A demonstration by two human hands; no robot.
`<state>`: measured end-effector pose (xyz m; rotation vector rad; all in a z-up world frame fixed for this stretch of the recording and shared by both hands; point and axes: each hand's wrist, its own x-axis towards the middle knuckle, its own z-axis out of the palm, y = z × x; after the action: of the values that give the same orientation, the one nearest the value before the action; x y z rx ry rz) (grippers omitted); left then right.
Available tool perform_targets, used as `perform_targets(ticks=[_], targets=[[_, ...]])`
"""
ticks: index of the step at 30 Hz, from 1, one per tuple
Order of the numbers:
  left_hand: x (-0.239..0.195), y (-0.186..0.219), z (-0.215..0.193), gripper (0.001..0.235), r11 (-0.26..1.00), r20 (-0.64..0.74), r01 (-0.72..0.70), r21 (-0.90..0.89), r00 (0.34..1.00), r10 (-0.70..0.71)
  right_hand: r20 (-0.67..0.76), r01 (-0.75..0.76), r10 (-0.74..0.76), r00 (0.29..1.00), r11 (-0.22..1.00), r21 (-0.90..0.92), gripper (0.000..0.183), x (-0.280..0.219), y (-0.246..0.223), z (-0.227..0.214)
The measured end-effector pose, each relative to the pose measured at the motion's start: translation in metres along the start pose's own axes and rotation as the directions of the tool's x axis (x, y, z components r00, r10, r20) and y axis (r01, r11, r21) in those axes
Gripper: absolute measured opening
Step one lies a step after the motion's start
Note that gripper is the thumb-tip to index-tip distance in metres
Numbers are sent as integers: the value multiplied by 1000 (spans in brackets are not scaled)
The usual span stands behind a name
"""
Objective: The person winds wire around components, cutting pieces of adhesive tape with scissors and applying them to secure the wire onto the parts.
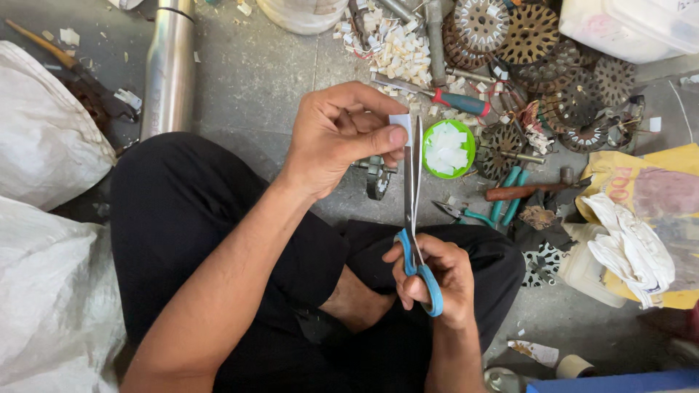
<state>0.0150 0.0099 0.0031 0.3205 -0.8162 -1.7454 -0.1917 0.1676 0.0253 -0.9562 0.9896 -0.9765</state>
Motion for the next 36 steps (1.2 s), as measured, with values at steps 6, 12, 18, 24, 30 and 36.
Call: perform_targets(ticks=[6, 12, 18, 24, 30, 36], targets=[[0, 1, -2, 19, 999, 56, -29, -26, 998, 31, -14, -2, 2, 1000, 1000, -18, 57, -2, -1, 3], [-1, 0, 0, 21, 1000, 16, -22, -17, 1000, 22, -19, -5, 5, 1000, 1000, 0, 55, -1, 0, 2], [0, -3, -1, 21, 1000, 4, -30, 8, 1000, 30, -24, -5, 4, 1000, 999, -34, 52, 0, -2, 5], [0, -4, -2, 20, 999, 14, -49, 18, 999, 48, -26, -10, 9, 1000, 999, -48, 51, 0, -4, 5], [-1, -3, -2, 19, 997, 30, -70, 12, 997, 70, -16, -13, 13, 1000, 1000, -2, 50, -2, -4, 5], [-2, -1, -2, 18, 996, 45, -88, 3, 995, 88, -12, -8, 9, 1000, 1000, 12, 50, -3, -1, 3]])
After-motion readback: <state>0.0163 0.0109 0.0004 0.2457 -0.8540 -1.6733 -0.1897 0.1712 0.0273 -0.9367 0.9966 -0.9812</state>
